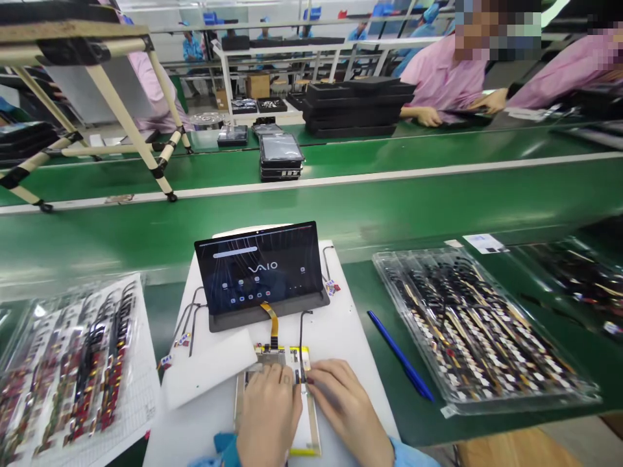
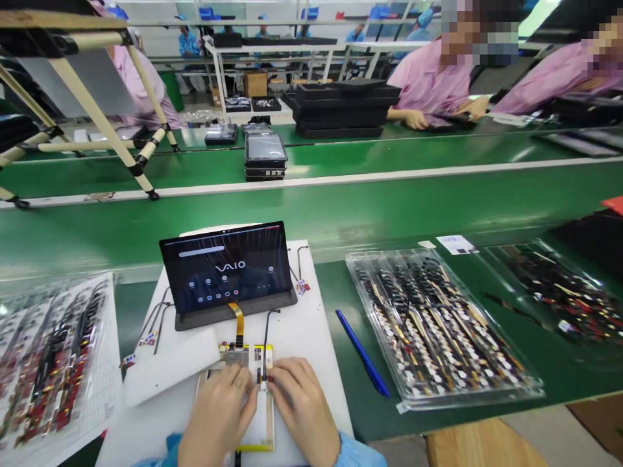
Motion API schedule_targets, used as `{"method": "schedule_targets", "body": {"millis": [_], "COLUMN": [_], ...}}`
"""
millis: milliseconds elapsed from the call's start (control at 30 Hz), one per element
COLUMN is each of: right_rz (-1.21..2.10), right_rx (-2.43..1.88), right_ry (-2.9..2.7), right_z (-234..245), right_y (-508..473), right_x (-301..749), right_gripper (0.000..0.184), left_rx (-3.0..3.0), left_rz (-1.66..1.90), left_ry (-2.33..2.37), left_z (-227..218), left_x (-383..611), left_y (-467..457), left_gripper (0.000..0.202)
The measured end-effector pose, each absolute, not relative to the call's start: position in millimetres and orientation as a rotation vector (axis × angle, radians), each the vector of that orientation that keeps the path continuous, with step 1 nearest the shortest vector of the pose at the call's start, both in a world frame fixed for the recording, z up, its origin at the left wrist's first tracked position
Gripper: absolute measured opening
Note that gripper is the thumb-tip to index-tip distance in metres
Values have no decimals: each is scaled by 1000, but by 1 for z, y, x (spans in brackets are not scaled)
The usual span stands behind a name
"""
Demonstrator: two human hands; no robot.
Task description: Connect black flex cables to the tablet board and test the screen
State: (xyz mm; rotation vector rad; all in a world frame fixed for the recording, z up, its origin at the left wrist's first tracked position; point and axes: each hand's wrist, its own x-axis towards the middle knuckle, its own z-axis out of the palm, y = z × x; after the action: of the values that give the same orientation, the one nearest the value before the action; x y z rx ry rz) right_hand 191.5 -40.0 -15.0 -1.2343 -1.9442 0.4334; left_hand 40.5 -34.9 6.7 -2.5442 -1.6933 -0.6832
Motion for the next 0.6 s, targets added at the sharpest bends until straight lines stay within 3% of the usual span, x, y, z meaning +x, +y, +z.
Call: {"method": "schedule_targets", "body": {"millis": [133,600], "right_rz": [444,383], "right_rx": [-1262,-1252], "right_ry": [-1936,-1883], "right_z": [-18,5], "right_y": [-42,-38], "right_x": [191,188], "right_gripper": [17,20], "left_rx": [-2533,-2576], "left_rz": [-478,-680], "left_ry": [-1755,-1562], "left_z": [-4,-15], "left_x": [49,41], "left_y": [-31,-31], "left_gripper": [15,19]}}
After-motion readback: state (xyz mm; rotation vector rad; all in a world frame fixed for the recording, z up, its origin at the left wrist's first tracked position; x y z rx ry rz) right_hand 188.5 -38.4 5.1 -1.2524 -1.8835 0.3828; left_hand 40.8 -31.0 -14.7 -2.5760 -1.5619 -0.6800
